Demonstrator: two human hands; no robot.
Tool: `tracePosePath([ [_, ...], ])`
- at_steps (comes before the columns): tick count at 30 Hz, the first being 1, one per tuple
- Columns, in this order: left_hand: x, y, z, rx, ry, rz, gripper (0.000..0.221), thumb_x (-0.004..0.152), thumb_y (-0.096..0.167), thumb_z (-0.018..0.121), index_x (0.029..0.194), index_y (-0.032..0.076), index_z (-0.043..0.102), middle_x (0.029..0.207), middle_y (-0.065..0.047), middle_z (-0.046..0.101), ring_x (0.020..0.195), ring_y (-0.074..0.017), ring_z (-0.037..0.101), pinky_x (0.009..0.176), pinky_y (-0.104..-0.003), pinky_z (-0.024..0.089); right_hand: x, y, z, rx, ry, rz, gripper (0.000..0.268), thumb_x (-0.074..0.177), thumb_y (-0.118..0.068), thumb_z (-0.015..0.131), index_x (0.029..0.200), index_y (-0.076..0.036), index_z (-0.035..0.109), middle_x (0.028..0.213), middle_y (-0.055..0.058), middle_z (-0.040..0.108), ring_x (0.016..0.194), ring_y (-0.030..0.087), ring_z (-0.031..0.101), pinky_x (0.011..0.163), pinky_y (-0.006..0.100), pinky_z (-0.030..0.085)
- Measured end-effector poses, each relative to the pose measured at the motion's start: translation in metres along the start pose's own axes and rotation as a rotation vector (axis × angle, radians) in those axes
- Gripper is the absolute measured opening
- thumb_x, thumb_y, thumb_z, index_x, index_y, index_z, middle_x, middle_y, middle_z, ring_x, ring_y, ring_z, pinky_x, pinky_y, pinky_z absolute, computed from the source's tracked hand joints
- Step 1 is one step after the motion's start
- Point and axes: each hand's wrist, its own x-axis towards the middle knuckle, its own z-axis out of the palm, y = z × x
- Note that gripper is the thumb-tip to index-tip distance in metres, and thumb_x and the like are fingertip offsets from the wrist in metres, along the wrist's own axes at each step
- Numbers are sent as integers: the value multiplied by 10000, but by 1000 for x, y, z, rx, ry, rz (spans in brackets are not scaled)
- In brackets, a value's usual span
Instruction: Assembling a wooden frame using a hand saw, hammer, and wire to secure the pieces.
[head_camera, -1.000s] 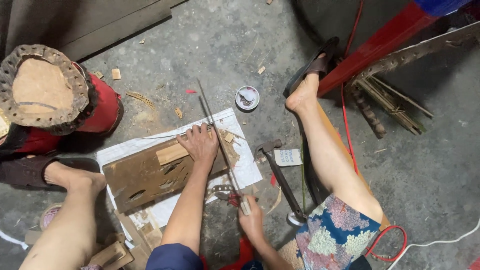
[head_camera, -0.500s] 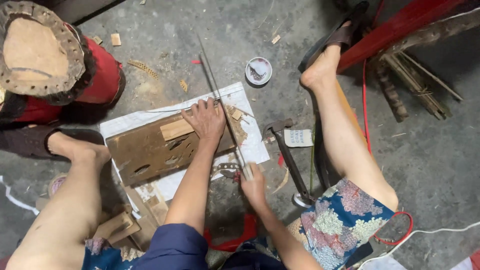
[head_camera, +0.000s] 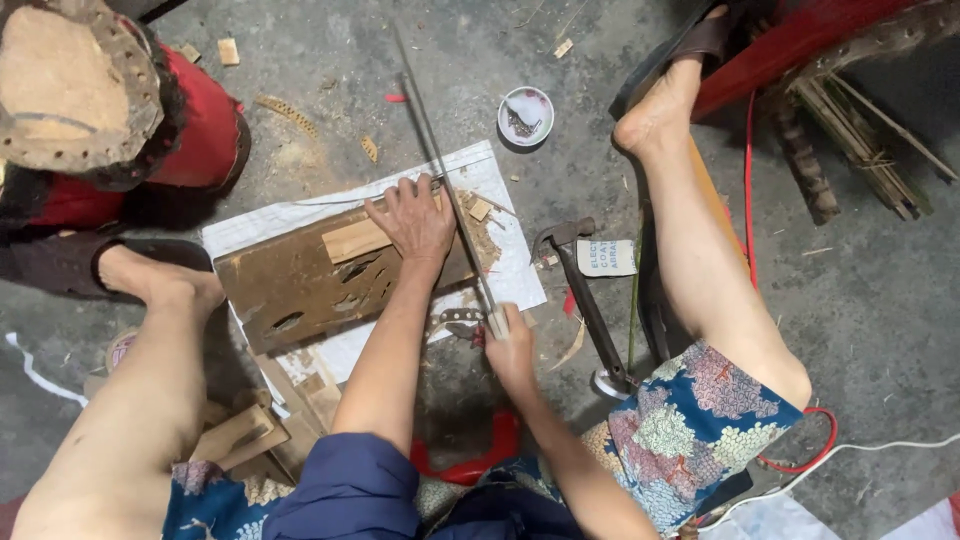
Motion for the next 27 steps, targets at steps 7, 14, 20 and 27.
tracePosePath([
  [7, -3, -1, 4, -20, -19, -5, 234, 878, 415, 700, 958, 205, 634, 891, -16, 585, 931, -238, 621, 1044, -620, 249, -19, 17, -7, -95, 19, 74, 225, 822, -126, 759, 1032, -185, 703, 819, 152, 732, 850, 361, 745, 763, 453, 573],
  [14, 3, 1, -1, -25, 20, 5, 217, 883, 400, 706, 944, 205, 632, 877, -12, 575, 916, -235, 617, 1033, -609, 266, -30, 7, -13, -70, 27, -6, 254, 809, -115, 759, 1048, -175, 693, 811, 157, 740, 832, 392, 743, 750, 472, 575],
  [20, 1, 2, 5, -19, 12, 9, 227, 893, 416, 687, 945, 207, 617, 881, -14, 566, 923, -238, 611, 1022, -609, 268, 4, 10, 3, -88, 14, 31, 268, 815, -181, 787, 1065, -210, 696, 870, 136, 742, 891, 364, 741, 774, 459, 576],
  [27, 2, 1, -2, -20, -12, -17, 213, 921, 416, 675, 939, 215, 607, 874, -19, 558, 930, -240, 609, 1020, -601, 255, -46, 30, -9, -126, -9, 47, 260, 836, -174, 734, 1082, -235, 674, 838, 110, 740, 878, 357, 749, 784, 461, 580],
])
